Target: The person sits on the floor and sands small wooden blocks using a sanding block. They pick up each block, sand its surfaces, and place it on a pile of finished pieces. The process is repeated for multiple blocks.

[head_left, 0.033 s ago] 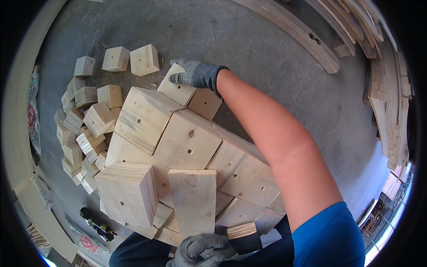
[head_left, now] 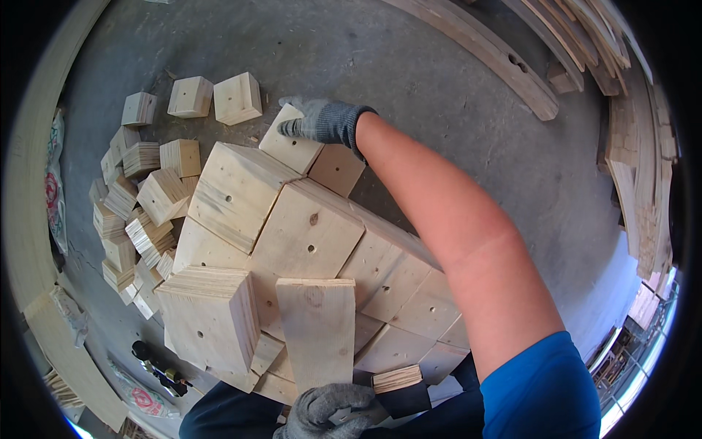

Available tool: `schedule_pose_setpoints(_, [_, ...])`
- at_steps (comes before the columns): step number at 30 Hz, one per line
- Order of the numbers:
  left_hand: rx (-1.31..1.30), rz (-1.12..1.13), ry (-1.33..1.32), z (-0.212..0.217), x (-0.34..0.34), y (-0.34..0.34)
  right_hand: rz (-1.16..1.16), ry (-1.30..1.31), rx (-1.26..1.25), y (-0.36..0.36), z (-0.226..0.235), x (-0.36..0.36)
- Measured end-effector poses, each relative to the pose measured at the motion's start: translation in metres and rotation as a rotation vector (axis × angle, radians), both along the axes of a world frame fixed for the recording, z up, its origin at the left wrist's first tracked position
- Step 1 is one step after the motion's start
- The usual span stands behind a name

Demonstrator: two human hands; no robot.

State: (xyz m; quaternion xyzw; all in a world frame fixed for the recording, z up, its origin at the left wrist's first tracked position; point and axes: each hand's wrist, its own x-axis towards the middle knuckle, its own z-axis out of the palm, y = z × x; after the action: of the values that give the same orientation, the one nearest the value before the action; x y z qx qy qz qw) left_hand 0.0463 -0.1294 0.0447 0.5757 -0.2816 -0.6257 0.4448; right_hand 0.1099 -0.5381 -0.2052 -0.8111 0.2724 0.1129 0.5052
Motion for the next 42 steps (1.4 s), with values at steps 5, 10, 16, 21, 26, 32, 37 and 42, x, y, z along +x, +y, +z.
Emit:
schedule_pose_setpoints(5, [-0.004, -0.001, -0.043, 0.001, -0.003, -0.002, -0.018, 0.033, -0.006, -0.001, 0.003, -0.002])
schedule_pose_setpoints(10, [0.078, 0.030, -0.002, 0.006, -0.009, 0.005, -0.094, 0.068, -0.024, -0.003, 0.026, -0.009])
schedule_pose_setpoints(16, [0.000, 0.183, -0.057, 0.017, -0.025, 0.029, -0.187, 0.038, -0.081, -0.014, 0.062, -0.068])
schedule_pose_setpoints(21, [-0.187, 0.042, -0.213, 0.034, -0.034, 0.046, -0.344, 0.179, -0.104, 0.013, 0.054, -0.186])
schedule_pose_setpoints(26, [-0.224, -0.049, -0.276, 0.053, -0.055, 0.089, -0.311, 0.294, -0.221, 0.052, 0.072, -0.311])
schedule_pose_setpoints(32, [-0.546, -0.143, -0.664, 0.068, -0.078, 0.119, -0.311, 0.437, -0.303, 0.144, 0.185, -0.423])
schedule_pose_setpoints(37, [-0.465, -0.087, -0.554, 0.074, -0.087, 0.118, -0.468, 0.257, -0.508, 0.202, 0.290, -0.461])
schedule_pose_setpoints(42, [0.060, -0.798, -0.757, 0.069, -0.112, 0.148, -0.637, -0.332, -0.515, 0.288, 0.366, -0.453])
